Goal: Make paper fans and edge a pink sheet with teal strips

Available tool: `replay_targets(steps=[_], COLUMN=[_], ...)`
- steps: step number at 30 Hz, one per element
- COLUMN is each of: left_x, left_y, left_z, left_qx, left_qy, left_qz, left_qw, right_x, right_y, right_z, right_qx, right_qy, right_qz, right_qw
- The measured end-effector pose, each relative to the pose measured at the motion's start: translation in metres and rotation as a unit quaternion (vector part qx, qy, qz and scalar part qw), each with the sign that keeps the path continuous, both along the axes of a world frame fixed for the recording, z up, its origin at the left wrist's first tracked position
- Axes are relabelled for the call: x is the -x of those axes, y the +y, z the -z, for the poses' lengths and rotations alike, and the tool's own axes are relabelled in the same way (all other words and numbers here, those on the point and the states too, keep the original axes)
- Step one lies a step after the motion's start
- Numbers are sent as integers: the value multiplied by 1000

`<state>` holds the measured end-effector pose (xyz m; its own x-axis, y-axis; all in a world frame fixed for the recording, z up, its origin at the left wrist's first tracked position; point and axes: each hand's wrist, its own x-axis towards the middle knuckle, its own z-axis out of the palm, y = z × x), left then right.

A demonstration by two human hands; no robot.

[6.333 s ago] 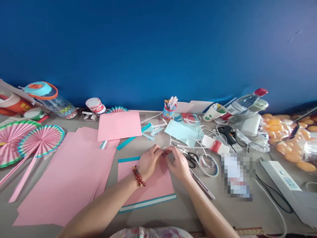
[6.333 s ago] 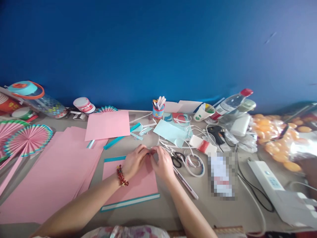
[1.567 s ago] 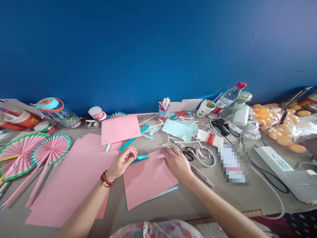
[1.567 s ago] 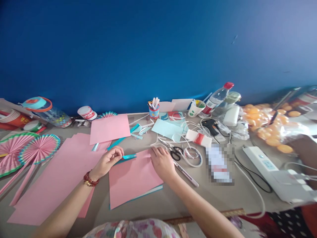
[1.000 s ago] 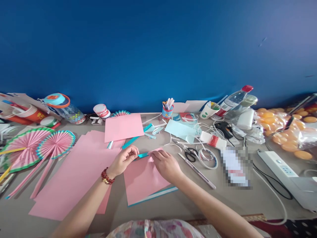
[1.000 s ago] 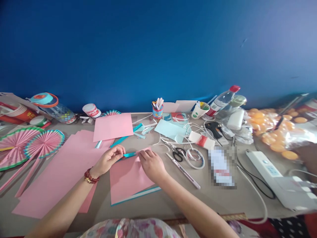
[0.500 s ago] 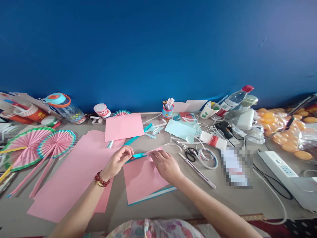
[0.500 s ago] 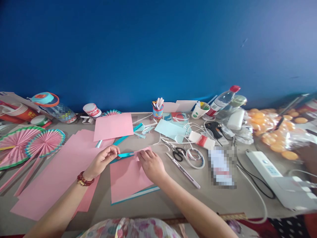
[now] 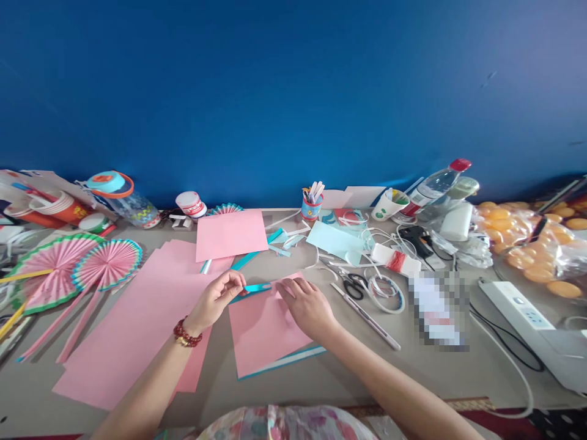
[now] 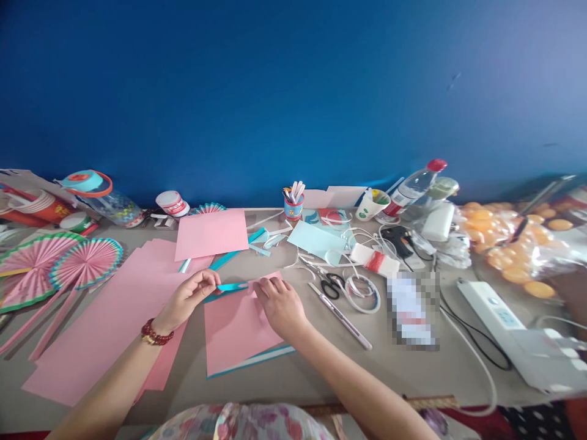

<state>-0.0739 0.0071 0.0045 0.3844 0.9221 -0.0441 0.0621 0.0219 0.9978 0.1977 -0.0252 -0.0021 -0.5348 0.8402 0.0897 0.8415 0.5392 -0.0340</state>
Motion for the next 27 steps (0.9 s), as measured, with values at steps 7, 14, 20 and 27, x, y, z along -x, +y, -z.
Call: replay_targets(steps=[7,14,20,27], left_x=[-3,-2,7,-2], left_y=[0,-3,-5,-6], left_z=[0,-4,-6,-17], left_qx=[-1,11,21,1], left_qy=[-4,-24,-39,-51], left_qz=[-10,-17,-61,-44], left_qw=[1000,1000,997,998], right_x=[2,2,4,1], right_y=[1,1,0,1], right_z=[-1,-3,-1,-11], right_qx=[8,8,-4,30], right_qy=[-3,-10,-12,63], right_qz=[6,7,6,25], right_qw=[1000,1000,1000,997])
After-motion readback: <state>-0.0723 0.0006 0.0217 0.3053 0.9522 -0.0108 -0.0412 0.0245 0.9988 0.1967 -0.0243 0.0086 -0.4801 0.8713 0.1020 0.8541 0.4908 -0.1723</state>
